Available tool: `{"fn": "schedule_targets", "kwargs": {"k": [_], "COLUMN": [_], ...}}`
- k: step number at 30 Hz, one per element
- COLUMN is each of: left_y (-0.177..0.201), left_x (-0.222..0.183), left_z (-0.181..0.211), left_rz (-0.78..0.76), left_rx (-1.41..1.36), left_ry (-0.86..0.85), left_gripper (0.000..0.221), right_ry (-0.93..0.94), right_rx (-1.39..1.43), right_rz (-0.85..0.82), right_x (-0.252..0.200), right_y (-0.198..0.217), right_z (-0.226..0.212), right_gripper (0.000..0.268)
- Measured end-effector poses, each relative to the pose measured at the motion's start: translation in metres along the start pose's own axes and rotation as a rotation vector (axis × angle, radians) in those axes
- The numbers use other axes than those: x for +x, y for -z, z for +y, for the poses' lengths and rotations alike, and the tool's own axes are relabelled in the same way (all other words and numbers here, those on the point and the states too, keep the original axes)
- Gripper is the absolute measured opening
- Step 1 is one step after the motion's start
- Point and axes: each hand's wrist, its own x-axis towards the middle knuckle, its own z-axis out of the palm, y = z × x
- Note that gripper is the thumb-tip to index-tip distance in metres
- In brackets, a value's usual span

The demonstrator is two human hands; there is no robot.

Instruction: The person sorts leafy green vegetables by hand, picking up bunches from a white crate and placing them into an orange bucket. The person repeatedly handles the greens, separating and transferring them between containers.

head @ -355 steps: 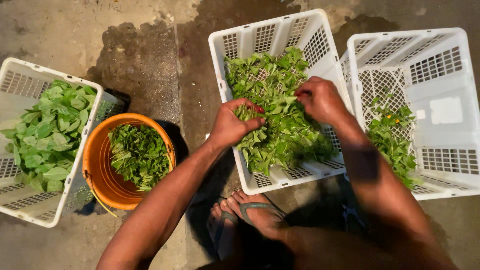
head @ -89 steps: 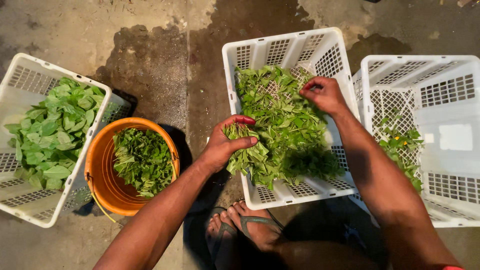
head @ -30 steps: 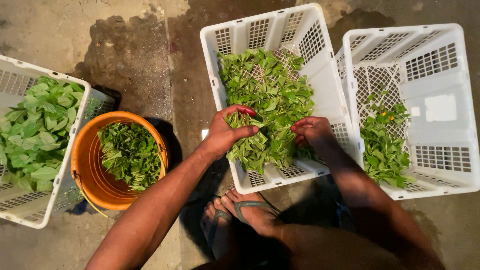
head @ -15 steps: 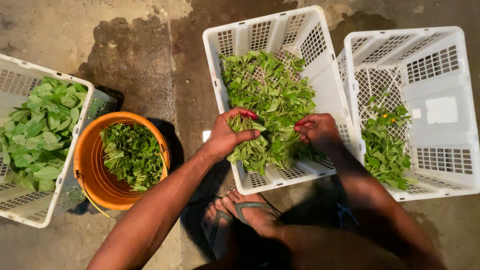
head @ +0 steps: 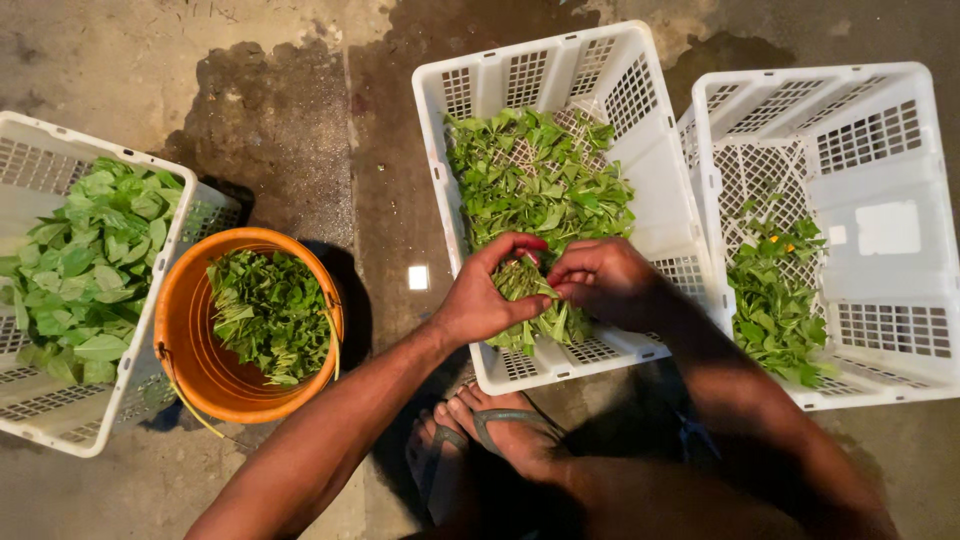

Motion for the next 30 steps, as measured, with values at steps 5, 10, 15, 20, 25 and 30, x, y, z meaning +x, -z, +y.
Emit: {"fn": "schedule_targets", "kwargs": {"k": [5, 10, 15, 20, 25, 30], "left_y": [0.006, 0.005, 0.015, 0.028, 0.039, 0.045], "left_x": [-0.001, -0.002, -0.001, -0.003, -0.007, -0.011], "left_z": [0.002, -0.002, -0.007, -0.006, -0.002, -0.005], "left_rz": [-0.015, 0.001, 0.040, 0.077, 0.088, 0.078], "left_rx": [-0.044, -0.106, -0.039, -0.114, -0.413, -0.390], "left_ry": [-0.058, 0.165, 0.062, 0.157, 0.234, 0.211], "left_gripper": [0.081, 0.084, 0.073, 0.054, 0.045, 0.043], "right_ry": [-0.201, -0.181, -0.123, -0.028, -0.074, -0.102], "right_rx": [0.503, 0.507, 0.578, 0.100, -0.871, -1.120], "right_rz": [0.025, 0.112, 0.006, 0.288, 0.321, 0.150], "right_x": [0.002, 0.011, 0.025, 0.096, 0.161, 0.184], "right_y": [-0.012, -0.024, -0.021, 0.036, 0.054, 0.043], "right_z": [0.016, 0.025, 0.032, 0.066, 0.115, 0.149], "right_gripper": [0.015, 0.016, 0.019, 0.019, 0.034, 0.037]}}
